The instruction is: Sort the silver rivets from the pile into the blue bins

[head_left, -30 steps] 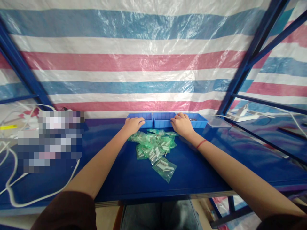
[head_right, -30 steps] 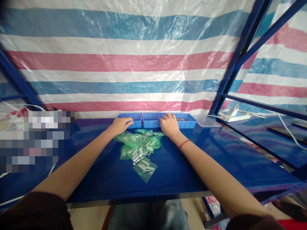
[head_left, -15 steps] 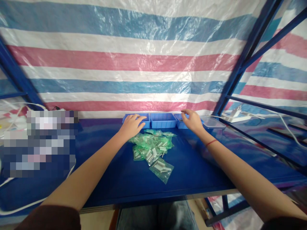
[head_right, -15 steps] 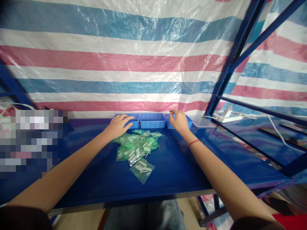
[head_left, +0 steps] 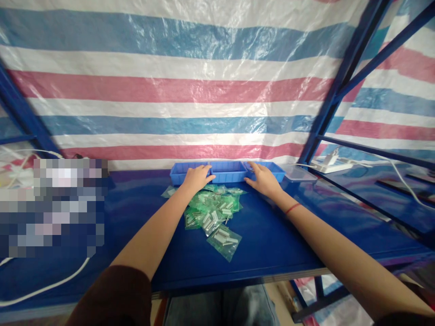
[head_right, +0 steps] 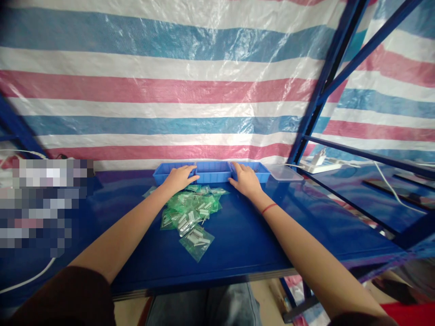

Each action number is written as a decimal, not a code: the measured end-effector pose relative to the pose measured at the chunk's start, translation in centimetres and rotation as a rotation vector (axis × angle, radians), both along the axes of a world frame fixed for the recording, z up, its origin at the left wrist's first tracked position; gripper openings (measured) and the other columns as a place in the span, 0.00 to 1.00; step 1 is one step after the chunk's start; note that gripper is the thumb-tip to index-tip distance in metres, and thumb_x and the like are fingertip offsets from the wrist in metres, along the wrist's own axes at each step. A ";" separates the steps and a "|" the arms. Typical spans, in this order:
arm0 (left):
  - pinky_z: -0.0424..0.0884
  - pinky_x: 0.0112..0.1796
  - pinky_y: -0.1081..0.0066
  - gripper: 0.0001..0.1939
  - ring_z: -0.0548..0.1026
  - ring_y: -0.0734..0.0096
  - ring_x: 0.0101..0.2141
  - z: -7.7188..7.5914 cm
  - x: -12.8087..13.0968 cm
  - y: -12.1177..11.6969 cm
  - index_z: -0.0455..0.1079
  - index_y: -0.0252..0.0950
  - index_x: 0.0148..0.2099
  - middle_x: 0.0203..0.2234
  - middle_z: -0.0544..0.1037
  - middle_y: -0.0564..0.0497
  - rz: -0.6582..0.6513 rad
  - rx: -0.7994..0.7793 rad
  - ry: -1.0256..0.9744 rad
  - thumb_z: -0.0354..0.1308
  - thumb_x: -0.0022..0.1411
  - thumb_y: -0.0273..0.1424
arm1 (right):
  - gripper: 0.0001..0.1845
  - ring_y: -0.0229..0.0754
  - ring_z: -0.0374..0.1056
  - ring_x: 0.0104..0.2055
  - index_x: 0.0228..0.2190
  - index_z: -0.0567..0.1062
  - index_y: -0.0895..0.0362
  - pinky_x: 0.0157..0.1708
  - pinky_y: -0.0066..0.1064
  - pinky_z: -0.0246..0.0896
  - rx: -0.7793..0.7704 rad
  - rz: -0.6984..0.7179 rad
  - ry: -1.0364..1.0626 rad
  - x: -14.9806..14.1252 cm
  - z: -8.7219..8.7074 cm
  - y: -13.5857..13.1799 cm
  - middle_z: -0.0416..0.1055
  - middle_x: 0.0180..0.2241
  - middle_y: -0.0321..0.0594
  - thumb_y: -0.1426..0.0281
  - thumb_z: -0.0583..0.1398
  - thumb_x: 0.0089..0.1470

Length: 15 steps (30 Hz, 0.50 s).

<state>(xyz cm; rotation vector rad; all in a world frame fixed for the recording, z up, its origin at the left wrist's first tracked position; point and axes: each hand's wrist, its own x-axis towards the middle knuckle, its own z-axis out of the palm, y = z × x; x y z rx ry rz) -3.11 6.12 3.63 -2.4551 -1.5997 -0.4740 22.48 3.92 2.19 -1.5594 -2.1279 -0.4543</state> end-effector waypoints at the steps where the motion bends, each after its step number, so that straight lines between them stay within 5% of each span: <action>1: 0.64 0.44 0.59 0.22 0.69 0.55 0.48 0.0 0.0 0.0 0.60 0.39 0.55 0.49 0.71 0.42 0.002 -0.002 -0.003 0.47 0.62 0.42 | 0.35 0.51 0.66 0.47 0.56 0.55 0.65 0.45 0.39 0.58 -0.009 -0.053 0.019 0.3 -0.1 0.0 0.69 0.45 0.55 0.62 0.57 0.51; 3: 0.63 0.45 0.59 0.22 0.69 0.55 0.48 0.1 -0.1 -0.1 0.61 0.39 0.55 0.49 0.70 0.43 0.008 -0.012 -0.010 0.47 0.62 0.41 | 0.36 0.52 0.68 0.43 0.56 0.55 0.66 0.43 0.38 0.59 -0.042 -0.130 0.014 0.8 -0.3 -0.1 0.72 0.41 0.55 0.60 0.57 0.51; 8: 0.63 0.45 0.58 0.21 0.68 0.55 0.48 0.3 -0.2 -0.1 0.61 0.40 0.54 0.49 0.70 0.43 -0.007 -0.024 -0.032 0.48 0.61 0.41 | 0.20 0.50 0.68 0.44 0.46 0.68 0.61 0.43 0.36 0.58 -0.074 -0.123 -0.085 0.5 -0.2 -0.3 0.73 0.40 0.52 0.63 0.53 0.56; 15: 0.63 0.44 0.58 0.21 0.69 0.56 0.48 0.1 -0.3 0.3 0.62 0.40 0.54 0.48 0.71 0.44 -0.034 -0.017 -0.039 0.48 0.61 0.41 | 0.19 0.49 0.68 0.44 0.46 0.69 0.61 0.43 0.34 0.58 -0.087 -0.119 -0.077 0.3 -0.1 0.3 0.73 0.40 0.52 0.64 0.53 0.56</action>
